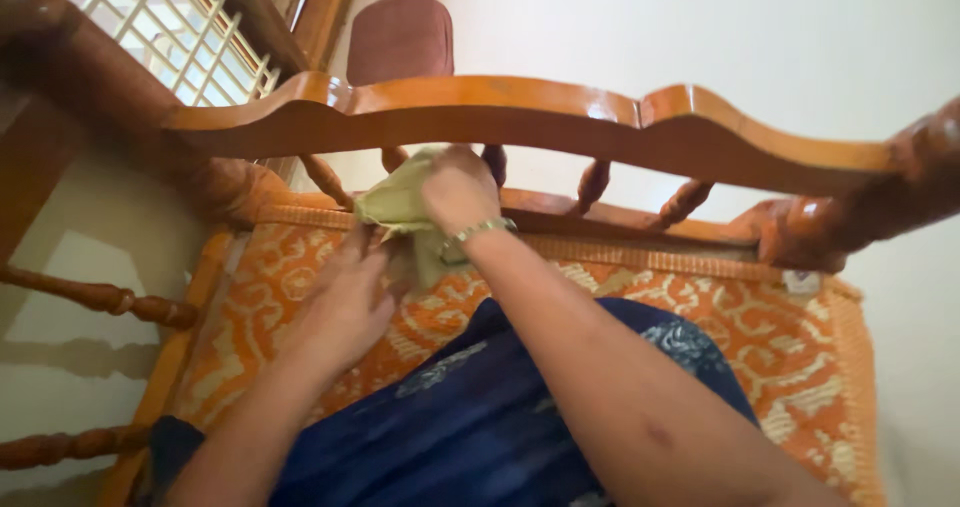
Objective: The person wipes the wooden slats and top rail of a bench with a cloth, moving the cloth between the spindles and along the top surface.
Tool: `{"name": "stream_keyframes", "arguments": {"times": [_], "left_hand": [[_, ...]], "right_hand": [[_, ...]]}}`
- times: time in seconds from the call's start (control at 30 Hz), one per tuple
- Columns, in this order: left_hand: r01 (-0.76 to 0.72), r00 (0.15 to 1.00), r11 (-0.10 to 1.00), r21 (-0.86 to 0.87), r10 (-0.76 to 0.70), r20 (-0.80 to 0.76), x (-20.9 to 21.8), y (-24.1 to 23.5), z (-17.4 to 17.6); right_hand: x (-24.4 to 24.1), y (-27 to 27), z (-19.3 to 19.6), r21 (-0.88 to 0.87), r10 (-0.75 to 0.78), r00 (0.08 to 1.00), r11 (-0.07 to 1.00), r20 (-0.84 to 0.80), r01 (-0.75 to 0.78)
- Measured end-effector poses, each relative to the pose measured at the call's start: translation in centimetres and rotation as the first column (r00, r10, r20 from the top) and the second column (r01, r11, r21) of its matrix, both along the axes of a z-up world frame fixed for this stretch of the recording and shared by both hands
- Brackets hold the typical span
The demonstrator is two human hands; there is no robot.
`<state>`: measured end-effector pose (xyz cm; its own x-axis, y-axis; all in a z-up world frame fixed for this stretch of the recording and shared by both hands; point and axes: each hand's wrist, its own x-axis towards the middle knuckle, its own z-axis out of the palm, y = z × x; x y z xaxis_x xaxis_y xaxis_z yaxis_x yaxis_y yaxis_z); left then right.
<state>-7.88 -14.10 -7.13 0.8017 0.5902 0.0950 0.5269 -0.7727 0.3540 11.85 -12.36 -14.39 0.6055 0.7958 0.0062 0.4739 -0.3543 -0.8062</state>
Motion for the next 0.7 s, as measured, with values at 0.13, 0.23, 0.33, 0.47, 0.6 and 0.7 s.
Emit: {"name": "stream_keyframes", "arguments": {"times": [0.13, 0.23, 0.33, 0.47, 0.6, 0.7], "left_hand": [[-0.055, 0.992, 0.998, 0.009, 0.054, 0.112, -5.5, 1.3, 0.1], [-0.109, 0.985, 0.994, -0.010, 0.110, 0.137, -9.0, 2.0, -0.3], [-0.167, 0.968, 0.978, -0.125, 0.187, 0.165, -10.6, 3.3, -0.9], [-0.253, 0.940, 0.939, -0.234, 0.296, 0.171, -10.6, 5.0, -2.3], [-0.338, 0.910, 0.887, -0.315, 0.394, 0.132, -10.1, 6.8, -3.1], [-0.403, 0.863, 0.794, -0.455, 0.495, 0.101, -10.2, 8.2, -3.3]], "right_hand": [[-2.7, -1.2, -0.1, 0.263, -0.266, 0.936, 0.909, -0.232, 0.324], [-5.1, -1.4, 0.5, 0.351, -0.194, 0.944, 0.893, -0.265, 0.282], [-8.2, -0.9, 1.0, 0.429, -0.106, 0.975, 0.885, -0.197, 0.183], [-10.6, 0.1, 2.3, 0.203, -0.036, 0.959, 0.974, -0.282, 0.097], [-9.1, 1.9, 4.1, 0.161, 0.121, 0.849, 0.986, -0.514, -0.044], [-9.7, 1.8, 3.0, 0.352, 0.229, 0.848, 0.934, -0.477, -0.055]]}}
